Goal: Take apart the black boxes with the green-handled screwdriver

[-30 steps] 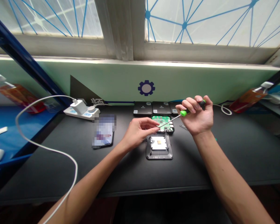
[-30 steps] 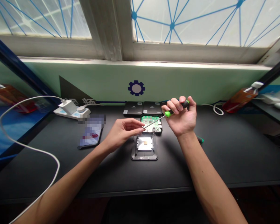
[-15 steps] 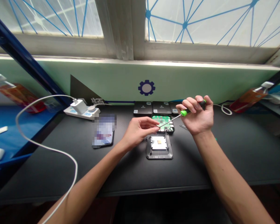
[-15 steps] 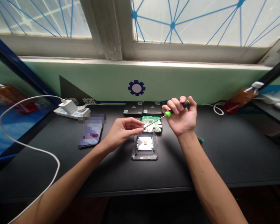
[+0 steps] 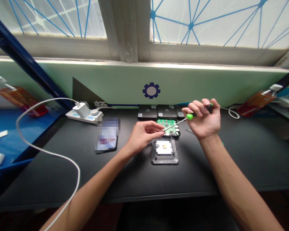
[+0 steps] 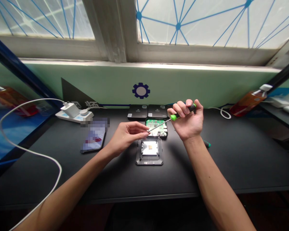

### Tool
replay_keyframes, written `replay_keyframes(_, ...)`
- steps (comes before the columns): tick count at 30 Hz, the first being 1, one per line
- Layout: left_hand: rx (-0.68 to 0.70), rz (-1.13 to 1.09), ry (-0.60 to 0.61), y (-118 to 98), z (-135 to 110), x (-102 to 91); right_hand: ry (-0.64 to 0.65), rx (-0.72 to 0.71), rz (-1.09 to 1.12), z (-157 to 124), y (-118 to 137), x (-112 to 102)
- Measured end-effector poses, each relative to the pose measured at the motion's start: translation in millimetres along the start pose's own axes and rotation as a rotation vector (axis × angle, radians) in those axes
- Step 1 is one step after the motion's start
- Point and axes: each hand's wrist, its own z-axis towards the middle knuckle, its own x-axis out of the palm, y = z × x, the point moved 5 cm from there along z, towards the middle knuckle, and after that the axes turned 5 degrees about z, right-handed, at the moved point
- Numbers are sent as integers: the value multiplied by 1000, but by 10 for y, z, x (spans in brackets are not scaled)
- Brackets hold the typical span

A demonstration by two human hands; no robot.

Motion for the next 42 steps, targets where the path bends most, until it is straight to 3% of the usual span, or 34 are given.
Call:
replay_keyframes(14, 5, 22, 0, 23, 28, -12, -26, -21, -66, -11, -28, 40)
replay_keyframes(21, 58, 174, 38, 12, -47, 89, 7, 25, -199, -66, -80, 241)
replay_keyframes(26, 82, 308, 181, 28, -127, 237, 144, 157, -350, -168, -176, 405)
replay_keyframes(34, 125, 457, 205, 45, -183, 378, 326, 341, -447, -292, -332, 400)
replay_keyframes(39, 142, 486, 211, 29, -199, 408, 484, 359, -534, -311, -370, 472)
replay_keyframes(42, 154, 516, 220, 30, -205, 419, 503, 355, -562, -314, -387, 496)
